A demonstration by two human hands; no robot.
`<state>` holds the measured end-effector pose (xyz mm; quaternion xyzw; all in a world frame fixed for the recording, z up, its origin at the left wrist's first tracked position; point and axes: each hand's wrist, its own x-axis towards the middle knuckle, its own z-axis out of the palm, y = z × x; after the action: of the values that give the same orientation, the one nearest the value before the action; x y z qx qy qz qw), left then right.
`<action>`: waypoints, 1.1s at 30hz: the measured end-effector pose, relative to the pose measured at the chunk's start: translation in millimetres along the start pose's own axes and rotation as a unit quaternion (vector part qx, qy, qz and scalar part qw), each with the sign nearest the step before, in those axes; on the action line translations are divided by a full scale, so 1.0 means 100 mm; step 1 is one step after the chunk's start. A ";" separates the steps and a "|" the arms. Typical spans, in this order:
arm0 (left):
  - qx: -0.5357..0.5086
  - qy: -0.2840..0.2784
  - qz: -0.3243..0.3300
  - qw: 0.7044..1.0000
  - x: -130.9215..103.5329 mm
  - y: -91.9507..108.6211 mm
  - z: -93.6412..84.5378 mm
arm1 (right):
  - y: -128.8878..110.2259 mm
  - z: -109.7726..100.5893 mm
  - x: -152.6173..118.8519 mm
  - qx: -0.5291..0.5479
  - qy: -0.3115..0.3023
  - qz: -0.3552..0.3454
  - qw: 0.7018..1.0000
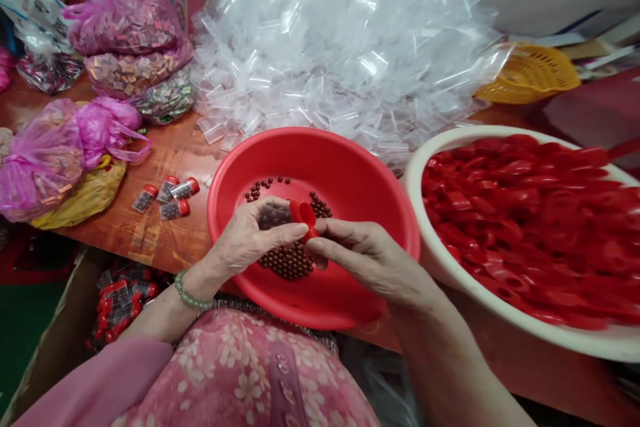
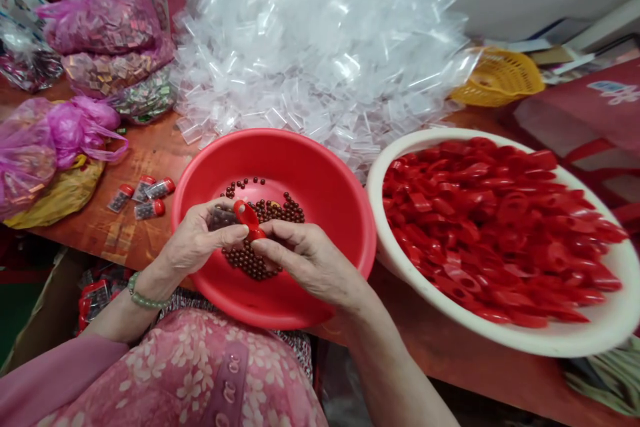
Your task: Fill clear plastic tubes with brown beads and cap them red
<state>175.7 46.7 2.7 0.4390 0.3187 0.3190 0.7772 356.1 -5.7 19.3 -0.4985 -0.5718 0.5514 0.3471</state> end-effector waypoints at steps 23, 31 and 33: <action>-0.036 0.039 -0.050 0.997 0.01 -0.07 -0.11 | 0.15 0.19 -0.21 -0.474 0.204 -0.252 0.819; -0.051 -0.002 -0.047 0.998 0.02 -0.08 -0.13 | 0.14 0.22 -0.18 -0.243 0.242 -0.200 0.918; -0.051 0.010 -0.043 0.998 0.02 -0.08 -0.13 | 0.16 0.19 -0.19 -0.212 0.241 -0.197 0.926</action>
<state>168.5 51.6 -10.4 0.3810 0.3286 0.3053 0.8085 346.3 -30.7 3.6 -0.5557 -0.6611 0.2004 0.4625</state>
